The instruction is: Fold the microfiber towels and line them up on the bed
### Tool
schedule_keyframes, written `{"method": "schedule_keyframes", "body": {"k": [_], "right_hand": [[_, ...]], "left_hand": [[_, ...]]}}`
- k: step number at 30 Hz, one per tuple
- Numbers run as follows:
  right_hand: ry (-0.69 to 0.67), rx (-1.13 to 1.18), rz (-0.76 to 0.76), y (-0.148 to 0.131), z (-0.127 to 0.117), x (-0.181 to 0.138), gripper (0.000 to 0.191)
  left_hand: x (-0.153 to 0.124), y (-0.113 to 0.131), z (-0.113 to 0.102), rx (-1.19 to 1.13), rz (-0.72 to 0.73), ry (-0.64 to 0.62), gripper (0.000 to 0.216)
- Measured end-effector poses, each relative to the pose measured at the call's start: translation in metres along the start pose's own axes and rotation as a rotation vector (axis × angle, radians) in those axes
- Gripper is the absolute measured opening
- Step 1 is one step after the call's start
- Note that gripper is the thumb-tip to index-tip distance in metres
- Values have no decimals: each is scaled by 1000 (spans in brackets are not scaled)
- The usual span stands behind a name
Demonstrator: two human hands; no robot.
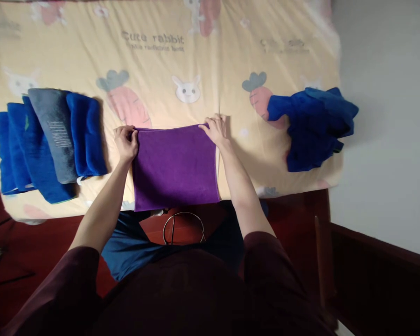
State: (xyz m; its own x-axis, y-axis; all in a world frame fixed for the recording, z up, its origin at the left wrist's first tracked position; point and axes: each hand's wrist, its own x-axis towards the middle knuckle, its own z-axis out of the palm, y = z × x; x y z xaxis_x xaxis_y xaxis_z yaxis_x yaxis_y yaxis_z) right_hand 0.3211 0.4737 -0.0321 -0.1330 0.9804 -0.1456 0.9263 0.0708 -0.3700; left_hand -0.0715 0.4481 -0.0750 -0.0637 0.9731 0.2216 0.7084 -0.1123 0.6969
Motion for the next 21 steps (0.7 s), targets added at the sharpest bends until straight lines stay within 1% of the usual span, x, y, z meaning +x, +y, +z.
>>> {"method": "schedule_keyframes", "body": {"k": [2,3,5,7,8,10,11,12,13,15,18,21], "right_hand": [[118,-23,29,-8,6,-12,56],[155,-21,30,-17,9,-17,58],[169,3,-9,-43,18,-29,62],[122,28,-96,-77,30,-42,65],[90,32,-143,-94,37,-49,66],[15,35,-221,-120,51,-63,67],[-22,41,-246,-127,56,-68,68],[-51,50,-258,-129,60,-72,68],[-69,61,-258,-127,62,-74,69],[-62,73,-226,-110,59,-75,68],[7,40,-141,-69,47,-71,66],[62,-7,-79,-34,37,-68,65]], "left_hand": [[2,4,-2,-2,-20,-11,19],[2,10,-4,0,-33,-11,19],[-2,28,-5,20,-51,8,23],[-14,52,-1,59,-19,-1,33],[-22,65,4,78,24,-45,39],[-41,87,14,100,138,-207,48],[-49,93,18,106,186,-289,51],[-55,96,22,111,214,-345,53],[-58,96,24,119,222,-371,56],[-56,87,23,139,190,-348,60],[-40,64,13,150,117,-267,64],[-24,44,4,136,74,-222,65]]}}
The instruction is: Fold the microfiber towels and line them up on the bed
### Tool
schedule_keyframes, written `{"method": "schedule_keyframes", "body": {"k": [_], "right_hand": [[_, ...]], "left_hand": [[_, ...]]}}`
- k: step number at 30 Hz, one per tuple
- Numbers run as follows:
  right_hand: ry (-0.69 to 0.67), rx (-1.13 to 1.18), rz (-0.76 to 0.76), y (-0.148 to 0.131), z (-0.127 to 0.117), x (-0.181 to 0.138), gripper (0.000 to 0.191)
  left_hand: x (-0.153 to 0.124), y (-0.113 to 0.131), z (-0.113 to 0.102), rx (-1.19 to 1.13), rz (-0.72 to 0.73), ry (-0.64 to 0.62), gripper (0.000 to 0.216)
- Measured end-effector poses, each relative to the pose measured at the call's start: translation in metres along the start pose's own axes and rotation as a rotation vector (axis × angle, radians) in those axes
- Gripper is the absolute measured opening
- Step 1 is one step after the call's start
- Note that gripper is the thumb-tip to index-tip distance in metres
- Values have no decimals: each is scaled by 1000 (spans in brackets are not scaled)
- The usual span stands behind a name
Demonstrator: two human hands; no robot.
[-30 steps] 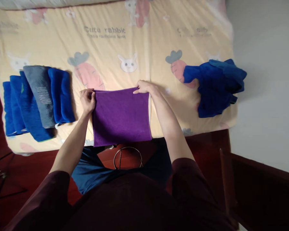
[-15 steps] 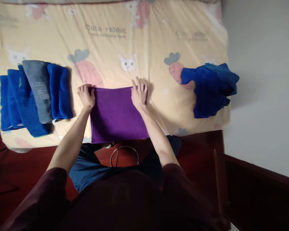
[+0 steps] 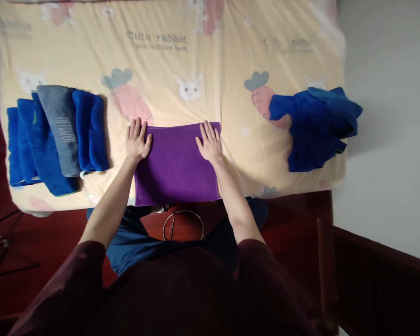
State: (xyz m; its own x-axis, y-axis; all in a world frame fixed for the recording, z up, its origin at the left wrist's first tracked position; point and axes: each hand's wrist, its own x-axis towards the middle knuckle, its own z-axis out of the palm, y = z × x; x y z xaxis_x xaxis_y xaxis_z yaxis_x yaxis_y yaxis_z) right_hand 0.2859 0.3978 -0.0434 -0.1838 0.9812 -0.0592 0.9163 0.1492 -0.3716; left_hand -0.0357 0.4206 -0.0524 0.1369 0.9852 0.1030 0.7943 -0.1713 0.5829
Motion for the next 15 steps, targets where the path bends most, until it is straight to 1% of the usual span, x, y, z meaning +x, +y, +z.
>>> {"method": "schedule_keyframes", "body": {"k": [2,4,7,9,11,13,15], "right_hand": [[19,-16,20,13,-2,1,66],[32,-16,29,18,-3,5,66],[42,-2,59,7,-7,11,68],[49,-6,88,-13,-12,9,70],[47,-15,77,-43,-13,-3,73],[26,-11,7,-75,-5,-26,72],[-9,13,-72,-104,12,-54,68]], "left_hand": [[4,-8,-2,-13,-10,6,65],[8,-10,-2,-22,-10,7,65],[11,1,-5,-21,-11,22,66],[6,20,-8,-17,-1,27,69],[-12,46,-8,-10,45,-10,73],[-43,71,-2,16,118,-98,74],[-81,89,11,56,163,-194,73]]}}
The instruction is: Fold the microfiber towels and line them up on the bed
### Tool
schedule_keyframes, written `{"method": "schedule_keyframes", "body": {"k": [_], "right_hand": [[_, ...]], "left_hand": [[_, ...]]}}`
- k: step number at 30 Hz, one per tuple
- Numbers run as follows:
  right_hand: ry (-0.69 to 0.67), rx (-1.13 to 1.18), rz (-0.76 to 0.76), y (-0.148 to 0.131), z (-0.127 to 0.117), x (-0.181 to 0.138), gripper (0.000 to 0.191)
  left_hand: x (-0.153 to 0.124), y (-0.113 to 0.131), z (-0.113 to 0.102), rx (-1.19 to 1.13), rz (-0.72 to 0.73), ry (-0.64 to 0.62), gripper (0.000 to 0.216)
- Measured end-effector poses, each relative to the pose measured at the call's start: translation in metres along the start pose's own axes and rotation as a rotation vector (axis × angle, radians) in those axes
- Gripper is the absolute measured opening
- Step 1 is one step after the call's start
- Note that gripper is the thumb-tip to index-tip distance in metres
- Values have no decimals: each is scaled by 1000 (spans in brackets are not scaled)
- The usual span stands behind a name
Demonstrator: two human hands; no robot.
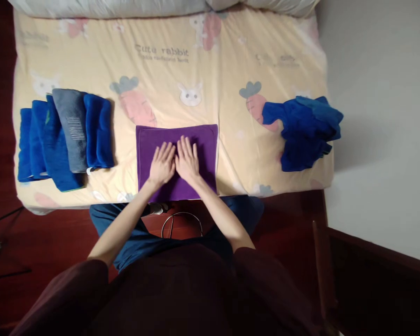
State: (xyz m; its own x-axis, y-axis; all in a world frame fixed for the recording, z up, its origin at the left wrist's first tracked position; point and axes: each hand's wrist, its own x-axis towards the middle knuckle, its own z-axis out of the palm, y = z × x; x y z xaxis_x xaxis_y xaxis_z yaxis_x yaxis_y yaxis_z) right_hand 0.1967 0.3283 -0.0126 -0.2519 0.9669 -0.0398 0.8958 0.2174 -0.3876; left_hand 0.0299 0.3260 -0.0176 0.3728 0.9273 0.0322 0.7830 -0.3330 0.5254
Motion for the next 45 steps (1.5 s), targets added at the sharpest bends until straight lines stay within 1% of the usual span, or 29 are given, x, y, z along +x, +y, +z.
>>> {"method": "schedule_keyframes", "body": {"k": [2,4,6,9,12,16,19,22,25,28,30,32,35,37,39,42,45], "right_hand": [[-45,33,-21,-20,18,-22,65],[-71,63,-1,-29,32,-34,66],[-67,91,16,-30,37,-37,66],[-48,133,9,-23,32,-37,64],[-33,142,19,-2,17,-49,64],[16,109,133,48,-4,-77,67],[55,58,195,81,-9,-92,69],[72,-9,199,93,-6,-93,69],[85,-54,217,82,-5,-88,69],[112,-55,234,48,-3,-89,68],[94,-22,176,19,6,-95,67],[27,19,78,-6,21,-102,66],[-45,44,30,-27,44,-109,64],[-44,45,35,-30,51,-110,64],[-30,47,15,-27,51,-109,64],[-9,48,-17,-11,41,-115,63],[33,10,26,23,27,-132,64]], "left_hand": [[-27,12,18,25,15,-72,75],[-41,14,31,43,4,-85,76],[-44,12,37,52,-6,-62,75],[-44,8,33,45,-2,-31,71],[-57,-3,19,45,-35,-3,69],[-89,-33,-1,52,-149,50,70],[-101,-52,-5,60,-219,105,72],[-100,-56,-2,64,-234,140,72],[-97,-41,-2,69,-233,177,70],[-101,-14,2,75,-169,172,66],[-105,4,11,64,-87,121,64],[-109,15,27,53,-35,79,62],[-111,19,49,57,-44,67,62],[-110,17,56,53,-52,66,63],[-109,15,55,42,-39,61,64],[-116,6,41,49,3,46,62],[-136,-17,21,88,-17,64,61]]}}
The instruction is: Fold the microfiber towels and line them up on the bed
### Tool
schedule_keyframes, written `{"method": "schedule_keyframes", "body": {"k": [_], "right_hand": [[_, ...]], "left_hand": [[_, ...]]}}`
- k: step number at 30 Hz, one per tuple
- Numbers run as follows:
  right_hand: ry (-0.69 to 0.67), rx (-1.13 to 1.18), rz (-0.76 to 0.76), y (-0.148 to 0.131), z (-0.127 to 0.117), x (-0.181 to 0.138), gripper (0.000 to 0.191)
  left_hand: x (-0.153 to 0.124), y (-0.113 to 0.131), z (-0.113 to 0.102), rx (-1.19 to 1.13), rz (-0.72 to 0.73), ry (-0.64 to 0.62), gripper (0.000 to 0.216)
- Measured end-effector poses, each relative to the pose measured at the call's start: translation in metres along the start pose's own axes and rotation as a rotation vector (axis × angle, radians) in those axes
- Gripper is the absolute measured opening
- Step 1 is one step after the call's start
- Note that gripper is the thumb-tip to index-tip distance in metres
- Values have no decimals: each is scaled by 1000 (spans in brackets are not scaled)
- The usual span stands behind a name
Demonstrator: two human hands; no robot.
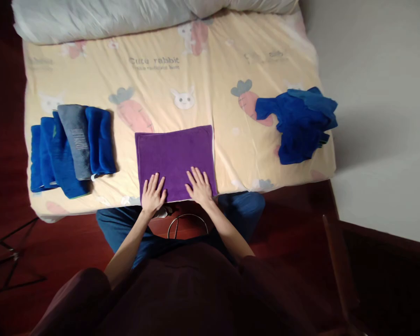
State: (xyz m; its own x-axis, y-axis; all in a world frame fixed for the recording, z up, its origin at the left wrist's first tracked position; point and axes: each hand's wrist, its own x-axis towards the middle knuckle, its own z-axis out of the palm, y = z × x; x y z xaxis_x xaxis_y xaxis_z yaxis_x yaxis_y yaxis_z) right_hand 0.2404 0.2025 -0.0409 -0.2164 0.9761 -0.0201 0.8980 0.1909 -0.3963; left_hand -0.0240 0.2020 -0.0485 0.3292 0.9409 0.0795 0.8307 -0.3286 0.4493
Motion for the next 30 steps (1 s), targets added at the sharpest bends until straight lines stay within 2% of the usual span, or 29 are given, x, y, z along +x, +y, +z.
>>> {"method": "schedule_keyframes", "body": {"k": [3,6,11,16,19,23,25,30], "right_hand": [[55,-60,83,41,-12,-18,65],[77,-97,120,66,-16,-29,65],[87,-105,114,67,-10,-28,65],[122,-71,83,64,-19,-29,62],[132,-6,-40,65,-31,-42,58],[95,108,-262,68,-36,-68,47],[109,150,-267,73,-33,-77,44],[134,212,-214,85,-26,-81,49]], "left_hand": [[-22,-31,-12,21,-63,35,62],[-34,-50,-10,24,-94,44,63],[-32,-50,-2,46,-88,53,64],[-33,-40,-20,64,-44,26,66],[-42,-40,-35,68,45,-18,69],[-58,-47,-43,11,187,-152,62],[-63,-51,-42,-18,176,-171,64],[-63,-53,-36,-59,119,-99,67]]}}
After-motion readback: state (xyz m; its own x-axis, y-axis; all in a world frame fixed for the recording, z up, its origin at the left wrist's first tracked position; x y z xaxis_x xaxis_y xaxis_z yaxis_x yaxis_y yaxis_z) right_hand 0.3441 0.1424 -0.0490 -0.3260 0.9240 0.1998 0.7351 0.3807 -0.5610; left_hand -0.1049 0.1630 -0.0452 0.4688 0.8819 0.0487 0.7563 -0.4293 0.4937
